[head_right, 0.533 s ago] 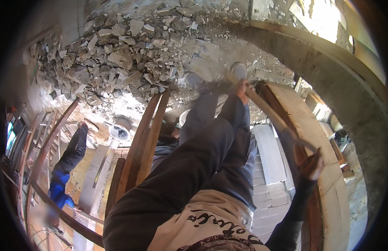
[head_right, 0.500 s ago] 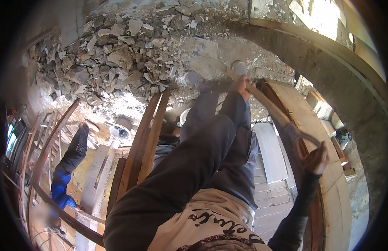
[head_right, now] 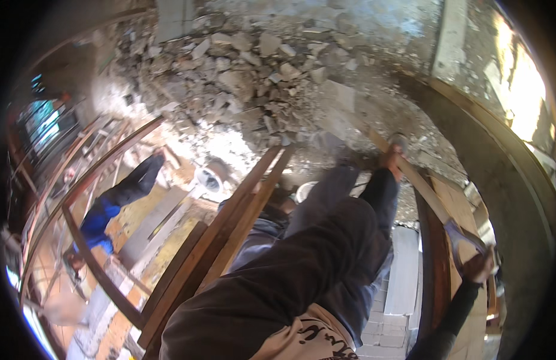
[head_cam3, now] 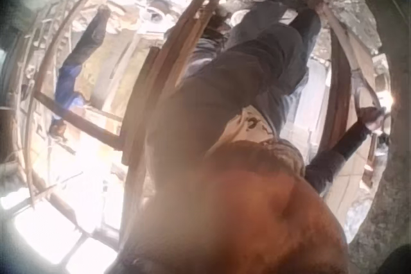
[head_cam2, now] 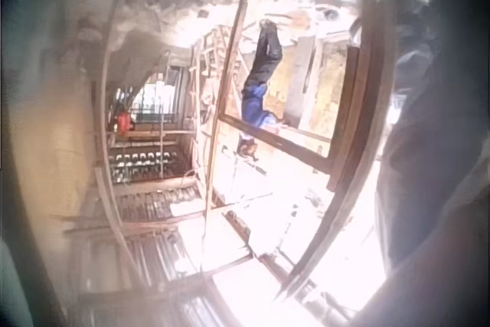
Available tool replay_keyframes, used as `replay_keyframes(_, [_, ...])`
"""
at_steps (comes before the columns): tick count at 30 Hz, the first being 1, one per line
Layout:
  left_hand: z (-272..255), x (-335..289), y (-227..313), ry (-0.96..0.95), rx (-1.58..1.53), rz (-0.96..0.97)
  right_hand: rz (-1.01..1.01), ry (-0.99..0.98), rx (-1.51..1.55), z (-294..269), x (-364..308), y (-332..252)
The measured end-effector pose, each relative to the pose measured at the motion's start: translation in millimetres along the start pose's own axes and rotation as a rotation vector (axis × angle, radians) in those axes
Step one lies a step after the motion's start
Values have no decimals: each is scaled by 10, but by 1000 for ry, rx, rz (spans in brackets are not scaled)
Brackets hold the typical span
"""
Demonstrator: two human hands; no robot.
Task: The person uses a pickaxe to break up a concrete floor, repeatedly striking and prying at the surface to create rubble. Other workers are visible nearby, but the camera wearer focuses on breaking the floor in a confined area.
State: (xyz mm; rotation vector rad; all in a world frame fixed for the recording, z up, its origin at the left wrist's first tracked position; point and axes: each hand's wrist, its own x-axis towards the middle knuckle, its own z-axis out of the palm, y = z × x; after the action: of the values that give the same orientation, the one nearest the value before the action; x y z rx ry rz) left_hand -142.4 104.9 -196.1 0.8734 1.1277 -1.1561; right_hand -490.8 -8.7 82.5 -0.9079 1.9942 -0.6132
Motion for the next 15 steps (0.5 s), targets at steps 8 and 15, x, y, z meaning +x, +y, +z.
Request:
replay_keyframes(8, [208,-641,56,138,-2,-47,224,-238,26,-323,-289,-240])
replay_keyframes(15, [-413,-1753,1750,-25,181,378,718,-916,965,752,-1146,631])
